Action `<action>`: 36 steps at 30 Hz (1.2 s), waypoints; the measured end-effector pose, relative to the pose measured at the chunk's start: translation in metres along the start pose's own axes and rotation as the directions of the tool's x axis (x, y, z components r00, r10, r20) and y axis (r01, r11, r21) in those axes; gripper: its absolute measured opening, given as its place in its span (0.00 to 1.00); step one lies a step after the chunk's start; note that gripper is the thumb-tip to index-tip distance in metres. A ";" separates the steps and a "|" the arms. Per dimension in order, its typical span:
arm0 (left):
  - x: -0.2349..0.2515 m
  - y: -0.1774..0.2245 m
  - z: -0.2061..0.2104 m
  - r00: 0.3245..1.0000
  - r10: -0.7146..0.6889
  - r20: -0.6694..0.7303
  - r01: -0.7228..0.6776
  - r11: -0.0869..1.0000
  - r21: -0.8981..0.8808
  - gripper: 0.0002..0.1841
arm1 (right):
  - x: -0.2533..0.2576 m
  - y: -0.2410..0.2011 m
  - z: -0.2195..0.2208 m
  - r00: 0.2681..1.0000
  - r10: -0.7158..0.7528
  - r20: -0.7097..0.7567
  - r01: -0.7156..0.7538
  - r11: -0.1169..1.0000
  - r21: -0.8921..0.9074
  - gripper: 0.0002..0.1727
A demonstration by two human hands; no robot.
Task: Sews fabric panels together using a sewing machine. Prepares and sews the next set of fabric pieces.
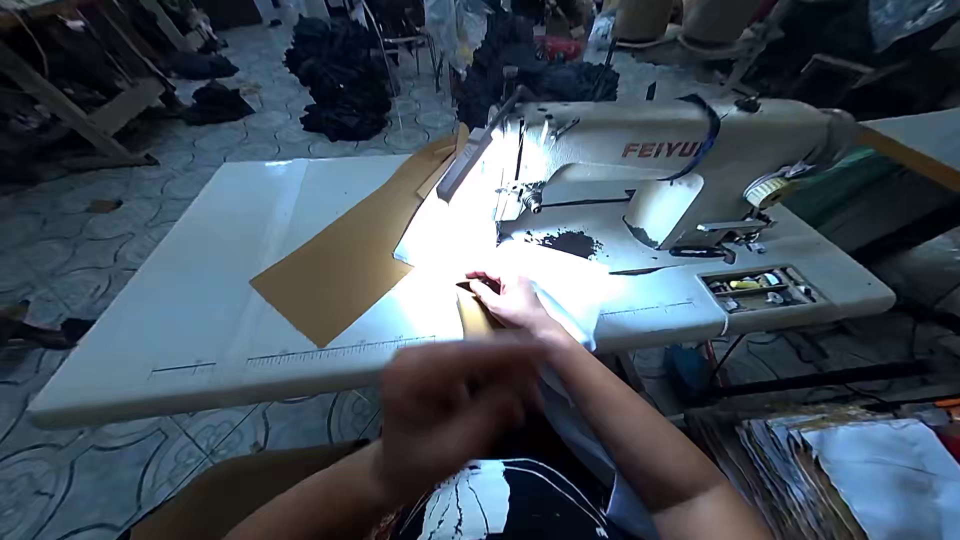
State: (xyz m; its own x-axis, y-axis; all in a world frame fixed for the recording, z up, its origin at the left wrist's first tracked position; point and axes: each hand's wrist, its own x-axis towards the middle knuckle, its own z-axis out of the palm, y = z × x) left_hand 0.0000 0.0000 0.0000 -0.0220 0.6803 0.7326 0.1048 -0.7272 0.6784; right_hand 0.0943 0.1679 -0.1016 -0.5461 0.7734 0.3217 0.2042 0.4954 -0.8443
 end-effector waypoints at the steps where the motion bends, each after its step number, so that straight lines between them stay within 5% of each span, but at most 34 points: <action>1: 0.000 -0.023 -0.010 0.991 -0.084 -0.102 0.098 0.984 0.148 0.09 | -0.002 -0.011 -0.007 1.000 0.006 -0.011 -0.006 1.000 0.030 0.11; 4: -0.002 -0.070 -0.033 0.917 -0.388 -0.094 0.389 0.814 0.432 0.46 | -0.010 -0.040 -0.022 0.997 -0.070 -0.020 0.072 0.986 0.153 0.11; 5: -0.003 -0.079 -0.033 0.891 -0.449 -0.070 0.433 0.791 0.432 0.50 | -0.011 -0.051 -0.025 0.996 -0.088 0.000 0.086 0.973 0.213 0.11; 6: -0.005 -0.086 -0.032 0.878 -0.475 -0.064 0.457 0.789 0.411 0.45 | -0.014 -0.063 -0.028 0.992 -0.125 0.021 0.115 0.960 0.256 0.12; 9: 0.002 -0.092 -0.040 0.865 -0.496 -0.068 0.497 0.832 0.249 0.07 | -0.022 -0.088 -0.037 0.967 -0.252 -0.039 0.254 0.937 0.241 0.14; 10: 0.007 -0.088 -0.050 0.862 -0.497 -0.096 0.505 0.832 0.230 0.04 | -0.024 -0.088 -0.040 0.947 -0.306 -0.102 0.319 0.932 0.171 0.17; 13: 0.023 -0.070 -0.088 0.814 -0.489 -0.314 0.569 0.781 0.257 0.06 | -0.030 -0.060 -0.054 0.872 -0.422 -0.247 0.380 0.903 -0.203 0.17; 15: 0.033 -0.066 -0.112 0.746 -0.523 -0.413 0.642 0.730 0.235 0.07 | -0.032 -0.021 -0.061 0.917 -0.349 -0.192 0.252 0.882 -0.398 0.16; 17: 0.040 -0.065 -0.126 0.686 -0.562 -0.462 0.700 0.683 0.209 0.10 | -0.033 0.018 -0.068 0.989 -0.149 -0.010 0.120 0.833 -0.539 0.20; 19: 0.048 -0.064 -0.133 0.636 -0.599 -0.485 0.746 0.638 0.191 0.14 | -0.030 0.028 -0.075 0.983 0.159 0.086 -0.058 0.730 -0.681 0.27; 21: 0.057 -0.064 -0.137 0.573 -0.641 -0.510 0.790 0.598 0.136 0.19 | -0.028 0.026 -0.078 0.977 0.211 -0.027 -0.175 0.726 -0.665 0.26; 24: 0.064 -0.067 -0.135 0.441 -0.743 -0.503 0.848 0.529 -0.038 0.29 | -0.032 -0.004 -0.064 0.980 -0.061 -0.189 -0.034 0.887 -0.461 0.22; 25: 0.065 -0.071 -0.134 0.424 -0.767 -0.482 0.842 0.529 -0.102 0.29 | -0.036 -0.021 -0.057 0.985 0.014 -0.174 -0.069 0.947 -0.315 0.28; 28: 0.061 -0.089 -0.139 0.429 -0.830 -0.357 0.821 0.523 -0.229 0.25 | -0.031 -0.039 -0.028 0.965 0.260 0.025 -0.255 0.959 -0.119 0.22; 32: 0.042 -0.107 -0.153 0.441 -0.809 -0.389 0.874 0.486 -0.021 0.19 | -0.013 -0.032 -0.005 0.914 0.403 0.047 -0.342 0.827 -0.447 0.19; 34: 0.027 -0.107 -0.158 0.536 -0.679 -0.501 0.844 0.440 0.307 0.36 | -0.013 -0.030 0.003 0.923 0.376 0.082 -0.269 0.783 -0.561 0.20; 36: 0.025 -0.097 -0.156 0.730 -0.471 -0.496 0.679 0.419 0.602 0.42 | -0.012 -0.033 0.008 0.915 0.378 0.140 -0.235 0.782 -0.577 0.20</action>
State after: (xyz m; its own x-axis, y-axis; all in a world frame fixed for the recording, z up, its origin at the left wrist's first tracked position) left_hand -0.1654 0.0734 -0.0389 -0.5584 0.7932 0.2429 0.6277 0.2126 0.7488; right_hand 0.0875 0.1393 -0.0805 -0.5364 0.8396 -0.0853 0.7570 0.4340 -0.4884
